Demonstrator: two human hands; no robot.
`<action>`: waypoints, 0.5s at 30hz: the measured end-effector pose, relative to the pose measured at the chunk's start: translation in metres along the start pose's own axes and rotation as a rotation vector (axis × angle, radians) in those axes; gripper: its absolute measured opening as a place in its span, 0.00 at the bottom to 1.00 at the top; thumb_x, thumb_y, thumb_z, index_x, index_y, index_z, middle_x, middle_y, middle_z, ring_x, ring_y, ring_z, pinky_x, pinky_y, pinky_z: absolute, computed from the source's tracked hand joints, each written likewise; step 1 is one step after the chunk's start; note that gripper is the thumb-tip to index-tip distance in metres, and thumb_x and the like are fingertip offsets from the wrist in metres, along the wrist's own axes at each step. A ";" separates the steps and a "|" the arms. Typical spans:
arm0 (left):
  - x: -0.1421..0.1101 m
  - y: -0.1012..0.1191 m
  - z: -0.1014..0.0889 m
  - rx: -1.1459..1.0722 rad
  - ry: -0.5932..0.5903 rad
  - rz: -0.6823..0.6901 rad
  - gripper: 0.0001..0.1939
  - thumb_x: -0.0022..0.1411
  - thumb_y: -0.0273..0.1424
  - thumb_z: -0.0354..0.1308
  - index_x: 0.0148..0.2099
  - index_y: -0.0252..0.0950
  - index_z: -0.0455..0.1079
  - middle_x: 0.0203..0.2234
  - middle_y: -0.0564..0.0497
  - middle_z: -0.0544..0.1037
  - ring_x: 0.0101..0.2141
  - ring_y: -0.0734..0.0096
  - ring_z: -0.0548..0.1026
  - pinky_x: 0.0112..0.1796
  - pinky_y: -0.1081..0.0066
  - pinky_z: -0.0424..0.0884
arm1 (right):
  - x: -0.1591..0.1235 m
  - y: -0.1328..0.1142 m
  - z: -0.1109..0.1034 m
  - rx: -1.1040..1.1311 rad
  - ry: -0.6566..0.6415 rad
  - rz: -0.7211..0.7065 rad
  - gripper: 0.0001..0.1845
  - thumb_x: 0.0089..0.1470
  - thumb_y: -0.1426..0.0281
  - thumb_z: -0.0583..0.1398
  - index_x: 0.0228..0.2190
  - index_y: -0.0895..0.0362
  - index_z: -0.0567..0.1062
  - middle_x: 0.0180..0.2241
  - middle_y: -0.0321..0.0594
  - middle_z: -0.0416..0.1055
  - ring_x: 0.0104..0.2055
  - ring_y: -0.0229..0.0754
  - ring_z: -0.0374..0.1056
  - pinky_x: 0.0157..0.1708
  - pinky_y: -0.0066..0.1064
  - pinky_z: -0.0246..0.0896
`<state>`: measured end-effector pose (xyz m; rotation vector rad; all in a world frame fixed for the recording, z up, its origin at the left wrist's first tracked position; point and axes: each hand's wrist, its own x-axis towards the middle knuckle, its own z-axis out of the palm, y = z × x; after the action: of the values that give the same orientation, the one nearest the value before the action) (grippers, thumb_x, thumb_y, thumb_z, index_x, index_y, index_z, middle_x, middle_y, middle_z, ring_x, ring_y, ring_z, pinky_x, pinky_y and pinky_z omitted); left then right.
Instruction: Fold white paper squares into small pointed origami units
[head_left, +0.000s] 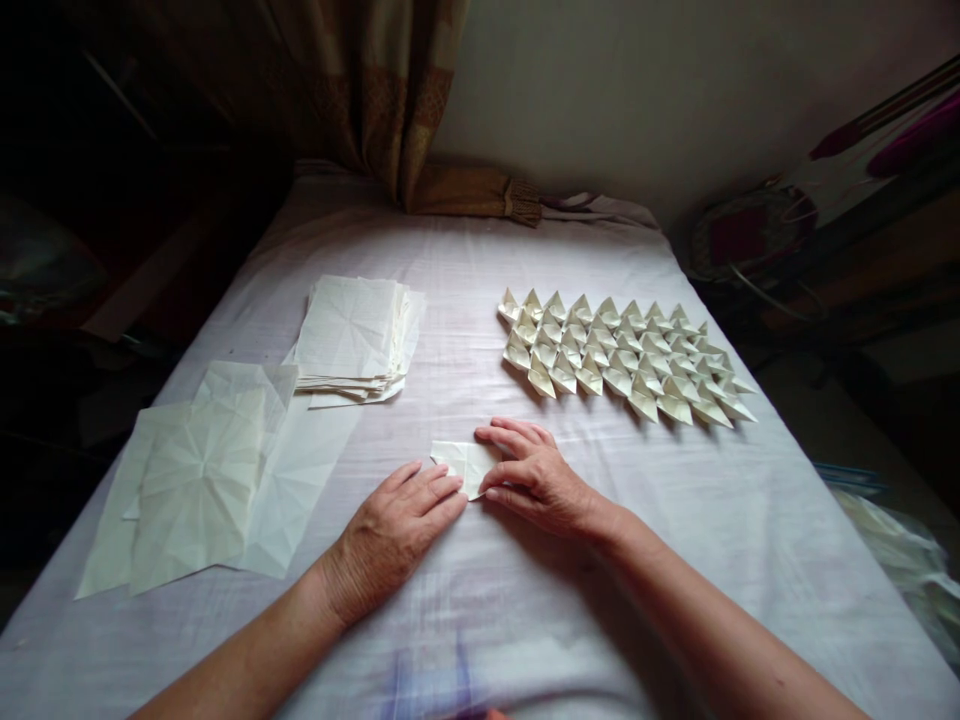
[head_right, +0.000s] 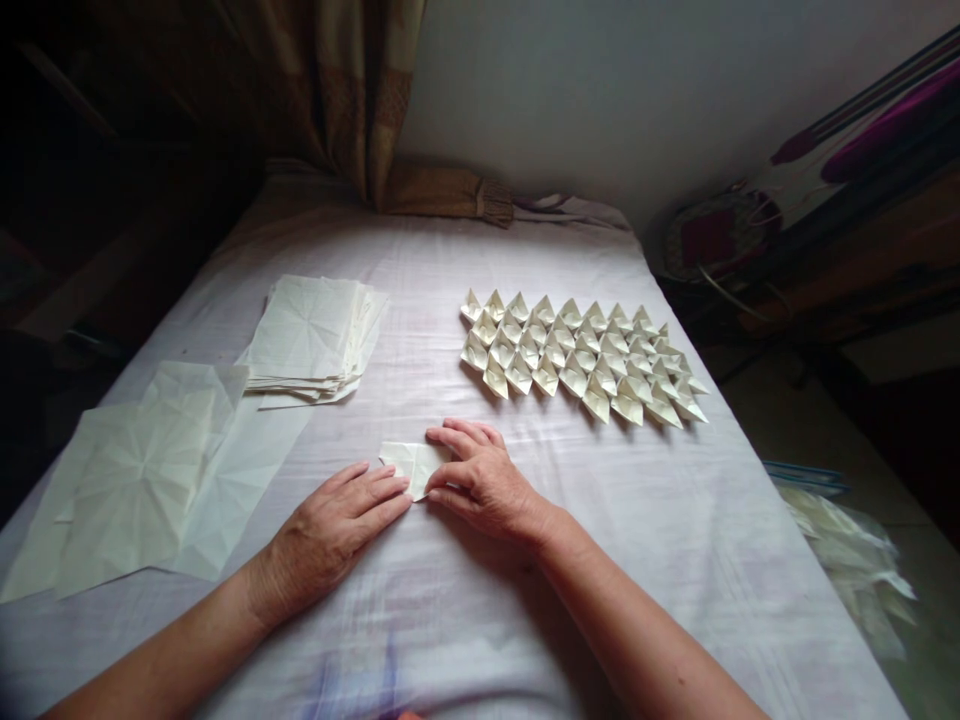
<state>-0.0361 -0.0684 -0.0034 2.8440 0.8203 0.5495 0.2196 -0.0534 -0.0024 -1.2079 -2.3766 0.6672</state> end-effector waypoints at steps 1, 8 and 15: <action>0.000 0.000 0.000 0.000 -0.006 -0.001 0.19 0.70 0.23 0.43 0.54 0.35 0.72 0.51 0.46 0.77 0.54 0.63 0.72 0.56 0.58 0.66 | 0.001 0.001 0.000 0.004 0.004 0.001 0.02 0.55 0.66 0.65 0.32 0.49 0.81 0.57 0.42 0.68 0.62 0.54 0.57 0.58 0.51 0.50; -0.001 0.000 0.000 0.001 -0.022 0.002 0.18 0.71 0.23 0.43 0.54 0.36 0.72 0.51 0.47 0.77 0.54 0.63 0.72 0.56 0.58 0.65 | 0.009 0.002 0.013 -0.030 0.161 0.020 0.07 0.56 0.66 0.64 0.27 0.53 0.75 0.48 0.41 0.76 0.58 0.51 0.63 0.56 0.49 0.49; -0.002 -0.001 0.001 -0.005 -0.026 0.009 0.19 0.72 0.24 0.41 0.55 0.35 0.71 0.52 0.47 0.77 0.54 0.63 0.71 0.57 0.58 0.65 | 0.019 -0.003 0.022 -0.040 0.221 0.027 0.06 0.56 0.69 0.63 0.27 0.54 0.73 0.45 0.40 0.76 0.52 0.48 0.66 0.52 0.44 0.53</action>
<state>-0.0371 -0.0687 -0.0052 2.8451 0.8017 0.5140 0.1951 -0.0444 -0.0163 -1.2625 -2.2030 0.4696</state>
